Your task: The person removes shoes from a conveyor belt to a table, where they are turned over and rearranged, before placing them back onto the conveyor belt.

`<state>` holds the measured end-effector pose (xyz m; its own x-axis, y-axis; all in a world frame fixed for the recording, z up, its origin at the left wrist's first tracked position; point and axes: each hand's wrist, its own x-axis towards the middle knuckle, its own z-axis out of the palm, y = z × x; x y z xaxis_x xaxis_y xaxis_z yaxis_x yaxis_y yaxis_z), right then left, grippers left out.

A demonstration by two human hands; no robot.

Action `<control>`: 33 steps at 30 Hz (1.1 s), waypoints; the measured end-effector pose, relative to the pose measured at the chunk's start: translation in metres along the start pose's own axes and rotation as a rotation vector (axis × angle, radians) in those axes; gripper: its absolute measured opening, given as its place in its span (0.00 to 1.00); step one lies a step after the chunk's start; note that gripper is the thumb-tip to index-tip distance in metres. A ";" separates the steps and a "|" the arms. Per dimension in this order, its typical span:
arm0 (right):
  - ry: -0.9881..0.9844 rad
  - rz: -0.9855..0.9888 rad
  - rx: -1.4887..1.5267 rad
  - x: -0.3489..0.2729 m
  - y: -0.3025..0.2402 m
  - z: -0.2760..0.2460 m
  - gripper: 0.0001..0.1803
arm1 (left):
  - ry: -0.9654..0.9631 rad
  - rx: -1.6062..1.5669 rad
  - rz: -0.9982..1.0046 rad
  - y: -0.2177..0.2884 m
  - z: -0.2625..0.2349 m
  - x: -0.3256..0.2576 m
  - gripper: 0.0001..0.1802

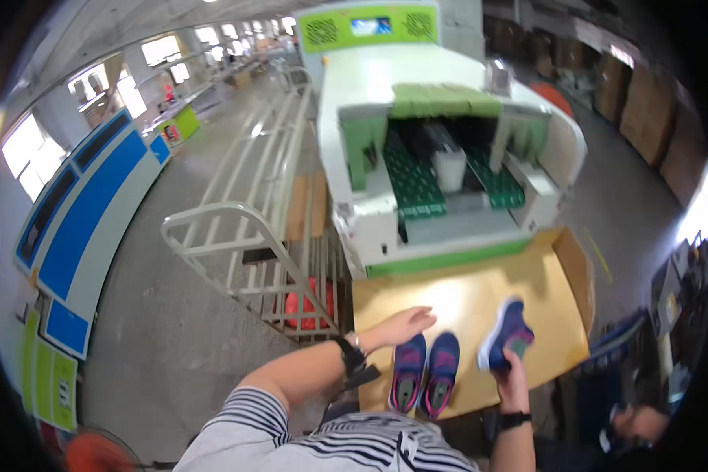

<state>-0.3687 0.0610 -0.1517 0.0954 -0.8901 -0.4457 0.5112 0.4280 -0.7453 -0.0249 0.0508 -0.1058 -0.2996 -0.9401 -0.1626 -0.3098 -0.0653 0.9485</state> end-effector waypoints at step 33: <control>0.142 -0.174 -0.235 -0.037 0.004 0.026 0.36 | 0.449 0.012 0.012 -0.010 -0.121 0.088 0.32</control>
<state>-0.3480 0.0919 -0.1257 -0.1053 -0.9294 -0.3538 0.2962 0.3103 -0.9033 0.0607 -0.0720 -0.0964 0.1174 -0.9930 -0.0151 -0.3202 -0.0522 0.9459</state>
